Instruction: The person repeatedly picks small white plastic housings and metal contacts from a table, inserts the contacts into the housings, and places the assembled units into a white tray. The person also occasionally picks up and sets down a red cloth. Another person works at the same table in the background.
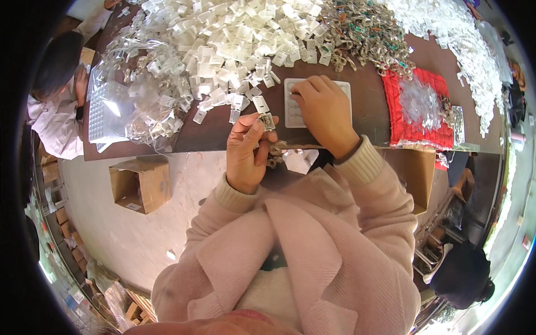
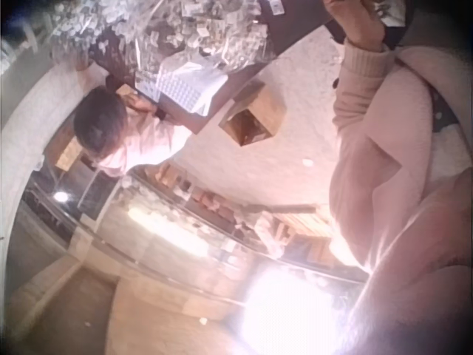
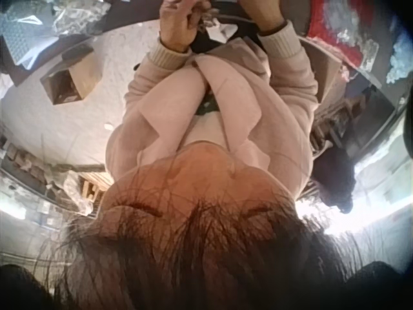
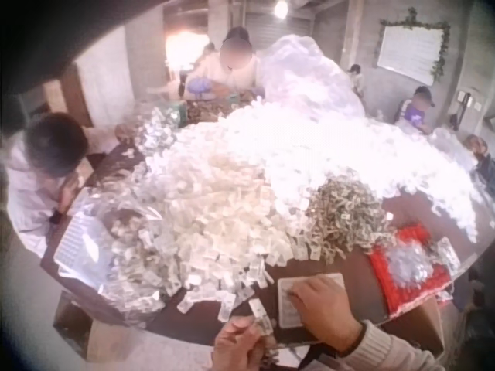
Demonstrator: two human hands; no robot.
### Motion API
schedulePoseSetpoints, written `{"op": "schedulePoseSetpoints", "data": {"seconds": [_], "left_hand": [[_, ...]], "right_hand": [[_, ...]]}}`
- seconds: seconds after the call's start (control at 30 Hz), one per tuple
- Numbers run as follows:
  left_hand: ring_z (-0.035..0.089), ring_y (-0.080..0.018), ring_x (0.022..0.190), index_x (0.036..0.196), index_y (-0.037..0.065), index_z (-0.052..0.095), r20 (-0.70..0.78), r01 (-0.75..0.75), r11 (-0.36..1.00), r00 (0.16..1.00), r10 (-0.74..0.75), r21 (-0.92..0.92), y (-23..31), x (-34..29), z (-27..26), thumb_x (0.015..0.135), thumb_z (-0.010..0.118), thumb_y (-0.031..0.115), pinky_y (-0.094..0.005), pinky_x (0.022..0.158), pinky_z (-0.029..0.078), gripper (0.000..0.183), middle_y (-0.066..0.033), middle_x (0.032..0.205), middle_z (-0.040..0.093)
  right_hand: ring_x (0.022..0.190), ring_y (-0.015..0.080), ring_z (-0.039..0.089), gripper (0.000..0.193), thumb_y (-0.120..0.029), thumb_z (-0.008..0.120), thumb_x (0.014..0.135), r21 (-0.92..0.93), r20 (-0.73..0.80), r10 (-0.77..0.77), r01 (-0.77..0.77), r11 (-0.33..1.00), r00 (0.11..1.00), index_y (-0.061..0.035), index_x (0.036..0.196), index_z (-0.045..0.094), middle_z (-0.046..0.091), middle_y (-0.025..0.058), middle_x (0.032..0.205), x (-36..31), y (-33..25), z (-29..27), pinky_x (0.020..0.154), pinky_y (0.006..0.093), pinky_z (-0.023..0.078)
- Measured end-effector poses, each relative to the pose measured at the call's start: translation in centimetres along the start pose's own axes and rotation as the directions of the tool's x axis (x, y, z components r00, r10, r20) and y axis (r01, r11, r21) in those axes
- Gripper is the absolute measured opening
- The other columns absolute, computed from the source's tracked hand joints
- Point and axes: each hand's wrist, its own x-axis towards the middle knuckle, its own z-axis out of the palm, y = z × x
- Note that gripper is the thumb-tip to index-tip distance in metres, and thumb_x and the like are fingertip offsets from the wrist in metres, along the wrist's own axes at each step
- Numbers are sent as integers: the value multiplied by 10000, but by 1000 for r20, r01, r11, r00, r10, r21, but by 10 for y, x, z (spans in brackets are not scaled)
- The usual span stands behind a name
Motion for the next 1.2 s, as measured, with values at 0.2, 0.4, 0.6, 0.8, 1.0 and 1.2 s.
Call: {"op": "schedulePoseSetpoints", "data": {"seconds": [0.2,0.4,0.6,0.8,1.0,1.2], "left_hand": [[657,-86,683,1096,47,628,-19,-11,1000,1000,11,-28,-4,-5,5,963,641,62,-168,421,354,135,-93,937,695],[653,-88,639,1042,43,653,43,30,987,999,-24,-159,-3,-13,2,945,672,64,-167,433,375,101,-62,870,690],[660,-80,684,1033,58,668,28,16,971,1000,-10,-238,-3,-16,1,941,681,76,-164,448,382,95,-46,901,707],[661,-73,726,1001,75,697,-2,45,966,999,-47,-256,5,-19,4,935,689,86,-166,485,409,68,-23,912,713],[671,-102,713,1036,55,681,41,112,991,993,-109,-75,22,-32,3,927,695,116,-169,469,404,126,-45,917,711],[620,-61,668,1060,33,655,99,141,980,987,-127,-144,23,-41,4,937,665,145,-141,439,344,166,-71,930,710]], "right_hand": [[792,312,660,117,-2,695,836,268,-79,-40,60,962,996,-52,940,675,687,104,872,-22,-44,-15,703,395,531],[823,327,661,120,35,687,820,297,23,-12,5,955,1000,-24,924,672,686,132,892,-20,-62,-24,728,390,528],[879,316,675,153,11,662,862,304,34,-89,75,950,995,-7,1005,715,700,137,916,-25,-70,-30,789,379,531],[912,295,670,225,-24,637,891,306,-56,-147,157,939,988,31,1102,694,651,172,1103,-40,-85,-17,758,345,544],[914,182,648,301,-140,560,989,612,44,162,-155,775,986,38,1222,630,670,106,1067,-38,-78,-16,807,304,516],[812,103,631,132,-39,629,953,848,429,308,-497,187,849,34,1062,647,688,54,925,-32,-68,-21,743,242,499]]}}
